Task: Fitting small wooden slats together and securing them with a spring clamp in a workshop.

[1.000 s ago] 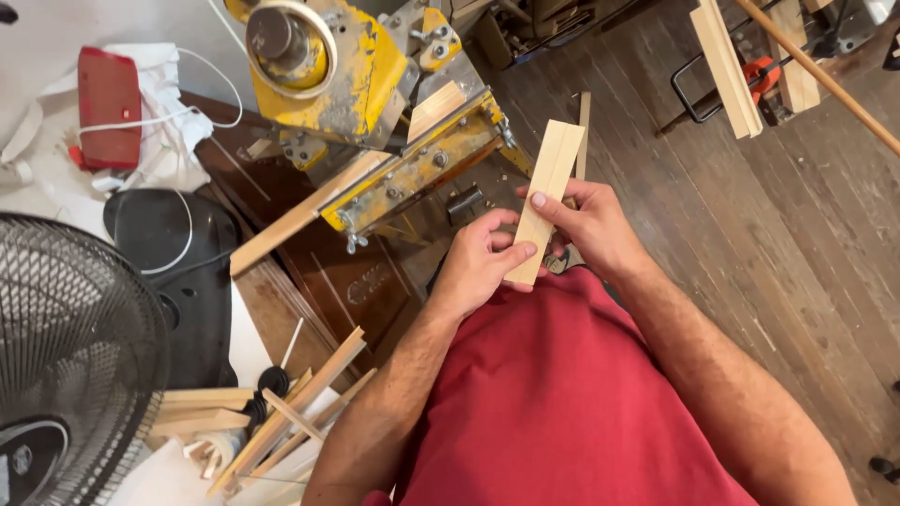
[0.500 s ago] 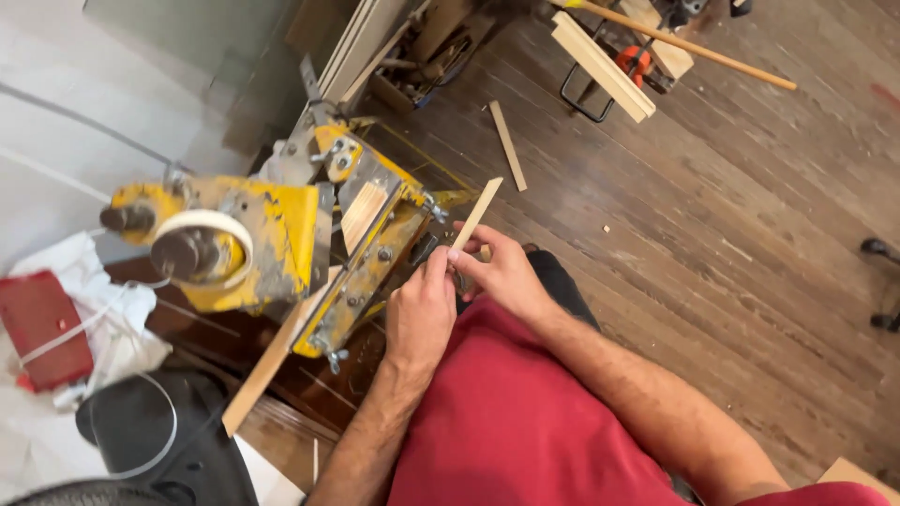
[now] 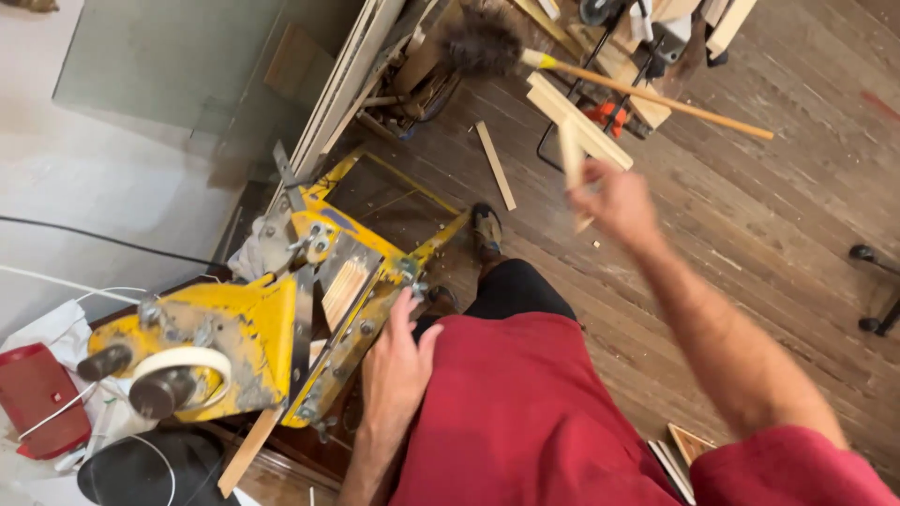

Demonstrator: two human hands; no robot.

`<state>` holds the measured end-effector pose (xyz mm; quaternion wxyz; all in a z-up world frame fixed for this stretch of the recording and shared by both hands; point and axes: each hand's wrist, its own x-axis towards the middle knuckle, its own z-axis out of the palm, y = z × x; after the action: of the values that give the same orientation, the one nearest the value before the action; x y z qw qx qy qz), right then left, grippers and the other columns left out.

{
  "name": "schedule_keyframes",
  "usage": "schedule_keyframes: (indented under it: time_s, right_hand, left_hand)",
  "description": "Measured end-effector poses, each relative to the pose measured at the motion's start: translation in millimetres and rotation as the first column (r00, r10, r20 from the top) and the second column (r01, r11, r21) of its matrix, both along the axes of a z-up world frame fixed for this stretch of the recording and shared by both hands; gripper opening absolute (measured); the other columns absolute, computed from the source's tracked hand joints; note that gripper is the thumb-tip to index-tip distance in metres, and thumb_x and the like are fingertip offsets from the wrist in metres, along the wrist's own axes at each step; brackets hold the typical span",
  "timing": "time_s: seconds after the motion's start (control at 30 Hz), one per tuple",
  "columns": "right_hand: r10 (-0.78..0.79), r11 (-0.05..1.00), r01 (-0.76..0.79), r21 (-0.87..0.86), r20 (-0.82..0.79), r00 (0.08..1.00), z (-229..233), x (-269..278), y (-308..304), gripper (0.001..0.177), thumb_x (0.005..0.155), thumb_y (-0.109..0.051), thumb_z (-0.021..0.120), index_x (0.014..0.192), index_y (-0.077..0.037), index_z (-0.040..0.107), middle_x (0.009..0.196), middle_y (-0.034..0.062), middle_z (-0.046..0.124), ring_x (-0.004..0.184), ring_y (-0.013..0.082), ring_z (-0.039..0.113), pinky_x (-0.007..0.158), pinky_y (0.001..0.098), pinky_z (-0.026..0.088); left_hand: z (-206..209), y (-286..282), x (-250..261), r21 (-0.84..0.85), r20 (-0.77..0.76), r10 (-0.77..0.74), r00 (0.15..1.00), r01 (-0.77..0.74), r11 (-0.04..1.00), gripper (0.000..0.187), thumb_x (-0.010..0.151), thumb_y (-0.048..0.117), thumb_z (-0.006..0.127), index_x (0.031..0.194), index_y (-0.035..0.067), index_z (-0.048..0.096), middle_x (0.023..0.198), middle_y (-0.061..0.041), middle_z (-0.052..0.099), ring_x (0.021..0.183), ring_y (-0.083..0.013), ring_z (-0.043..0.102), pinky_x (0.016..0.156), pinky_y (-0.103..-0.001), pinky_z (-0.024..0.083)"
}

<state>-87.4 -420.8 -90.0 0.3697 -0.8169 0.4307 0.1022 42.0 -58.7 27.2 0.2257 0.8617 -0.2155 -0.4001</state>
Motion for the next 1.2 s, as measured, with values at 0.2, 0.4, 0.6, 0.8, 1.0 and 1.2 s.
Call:
schedule_keyframes:
  time_s: [0.2, 0.4, 0.6, 0.8, 1.0, 1.2]
  right_hand:
    - [0.307, 0.851, -0.366, -0.377, -0.208, 0.929, -1, 32, -141, 0.026, 0.097, -0.002, 0.067, 0.123, 0.002, 0.07, 0.095, 0.0207, 0.072, 0.072, 0.0335, 0.072, 0.058, 0.0468, 0.064]
    - [0.239, 0.892, -0.364, -0.268, -0.404, 0.883, -51, 66, -183, 0.046, 0.102, -0.031, 0.072, 0.136, -0.004, 0.057, 0.094, 0.0173, 0.076, 0.073, 0.0329, 0.073, 0.065, 0.049, 0.062]
    - [0.38, 0.905, -0.425, -0.025, -0.403, 0.833, -58, 63, -196, 0.049, 0.099, -0.04, 0.071, 0.138, -0.012, 0.062, 0.089, 0.0167, 0.075, 0.078, 0.0309, 0.071, 0.065, 0.0459, 0.06]
    - [0.257, 0.928, -0.328, -0.176, -0.332, 0.908, -58, 68, -200, 0.051, 0.099, -0.029, 0.074, 0.144, -0.011, 0.062, 0.129, 0.0208, 0.07, 0.102, 0.0371, 0.072, 0.086, 0.0553, 0.059]
    - [0.277, 0.853, -0.369, -0.37, -0.279, 0.919, -96, 55, -194, 0.054, 0.095, -0.038, 0.078, 0.141, -0.013, 0.065, 0.128, 0.0144, 0.072, 0.094, 0.0305, 0.075, 0.078, 0.0507, 0.062]
    - [0.308, 0.751, -0.179, -0.636, 0.098, 0.946, -79, 30, -168, 0.026, 0.099, -0.015, 0.086, 0.119, -0.003, 0.076, 0.113, 0.0177, 0.072, 0.085, 0.0208, 0.073, 0.059, 0.027, 0.063]
  left_hand:
    - [0, -34, -3, 0.241, -0.048, 0.12, 0.992, -0.105, 0.965, 0.066, 0.097, 0.037, 0.058, 0.154, 0.016, 0.032, 0.148, 0.0, 0.058, 0.122, -0.0241, 0.067, 0.087, -0.049, 0.057]
    - [0, -60, -12, 0.301, -0.053, 0.134, 0.99, -0.112, 0.947, 0.067, 0.095, 0.037, 0.06, 0.153, 0.02, 0.032, 0.144, 0.003, 0.063, 0.119, -0.0199, 0.069, 0.082, -0.05, 0.058]
    - [9, -76, -14, 0.345, -0.042, 0.162, 0.986, -0.138, 0.929, 0.067, 0.095, 0.036, 0.061, 0.153, 0.02, 0.031, 0.143, 0.006, 0.063, 0.118, -0.0176, 0.07, 0.083, -0.049, 0.059]
    - [2, -82, -19, 0.356, -0.021, 0.118, 0.993, -0.103, 0.929, 0.066, 0.095, 0.036, 0.061, 0.152, 0.019, 0.033, 0.141, 0.006, 0.065, 0.119, -0.0169, 0.07, 0.082, -0.05, 0.059]
    - [9, -95, -21, 0.403, -0.073, 0.137, 0.988, -0.096, 0.91, 0.067, 0.096, 0.04, 0.057, 0.155, 0.021, 0.031, 0.142, 0.007, 0.064, 0.122, -0.0172, 0.068, 0.087, -0.051, 0.057]
    - [6, -95, -27, 0.394, -0.068, 0.167, 0.984, -0.128, 0.91, 0.065, 0.096, 0.038, 0.057, 0.154, 0.022, 0.033, 0.14, 0.009, 0.065, 0.12, -0.0167, 0.068, 0.086, -0.05, 0.056]
